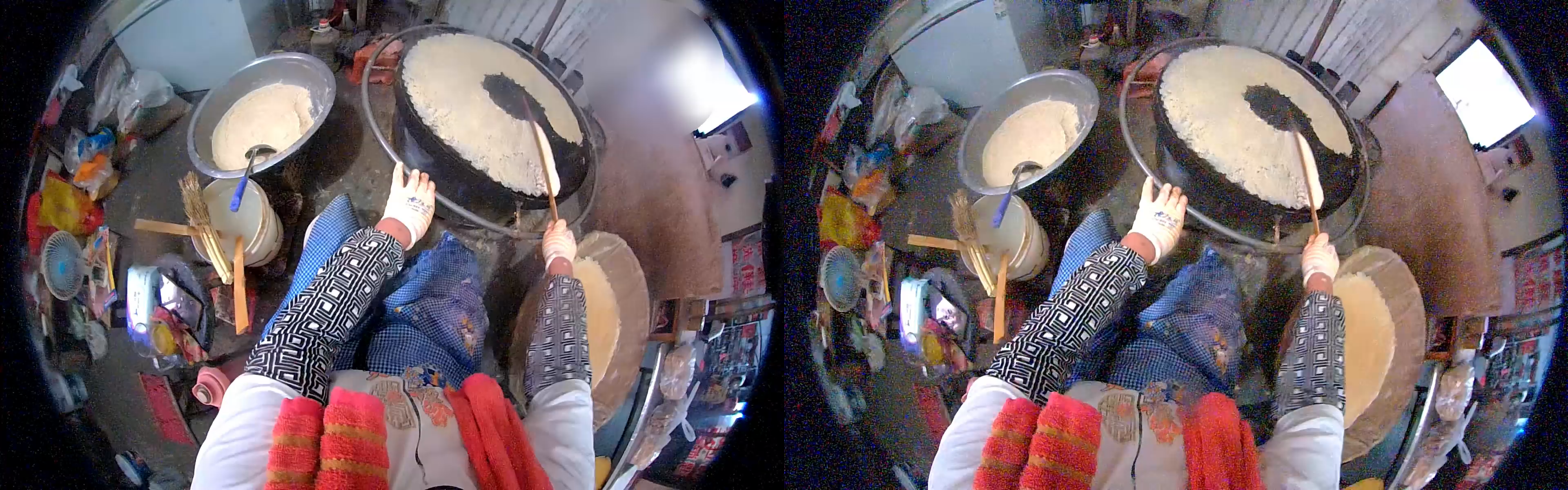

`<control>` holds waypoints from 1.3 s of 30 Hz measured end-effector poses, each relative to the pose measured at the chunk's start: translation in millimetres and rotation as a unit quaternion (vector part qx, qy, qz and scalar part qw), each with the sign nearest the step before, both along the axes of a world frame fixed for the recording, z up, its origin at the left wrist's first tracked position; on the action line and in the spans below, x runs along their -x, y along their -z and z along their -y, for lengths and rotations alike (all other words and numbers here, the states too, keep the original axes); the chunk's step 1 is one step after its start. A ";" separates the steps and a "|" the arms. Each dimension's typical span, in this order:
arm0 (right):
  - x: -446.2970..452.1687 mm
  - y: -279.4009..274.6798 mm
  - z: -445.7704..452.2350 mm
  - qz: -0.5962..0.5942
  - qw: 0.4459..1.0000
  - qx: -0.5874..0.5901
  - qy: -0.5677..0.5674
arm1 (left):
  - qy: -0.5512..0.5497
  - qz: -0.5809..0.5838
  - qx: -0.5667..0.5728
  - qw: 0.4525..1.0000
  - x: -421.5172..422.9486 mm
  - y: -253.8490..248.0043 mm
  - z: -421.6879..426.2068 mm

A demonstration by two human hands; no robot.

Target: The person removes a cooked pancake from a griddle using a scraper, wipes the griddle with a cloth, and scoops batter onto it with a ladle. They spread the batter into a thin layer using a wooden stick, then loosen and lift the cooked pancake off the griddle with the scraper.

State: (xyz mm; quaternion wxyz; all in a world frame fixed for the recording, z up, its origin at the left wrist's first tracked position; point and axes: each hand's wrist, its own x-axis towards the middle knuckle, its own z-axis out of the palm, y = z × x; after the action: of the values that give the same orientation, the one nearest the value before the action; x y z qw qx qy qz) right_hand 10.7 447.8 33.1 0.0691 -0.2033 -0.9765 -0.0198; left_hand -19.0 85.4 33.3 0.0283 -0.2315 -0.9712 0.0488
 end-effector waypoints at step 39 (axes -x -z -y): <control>-23.4 -7.6 9.1 -0.031 0.997 0.065 -0.001 | 0.025 -0.061 -0.011 0.998 9.9 35.4 4.6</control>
State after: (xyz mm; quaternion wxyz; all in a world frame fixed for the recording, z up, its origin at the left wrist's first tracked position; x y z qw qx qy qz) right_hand 34.1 438.7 40.7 0.0864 -0.2067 -0.9733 0.0501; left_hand -28.9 80.9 -2.0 0.0915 -0.2521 -0.9620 0.0519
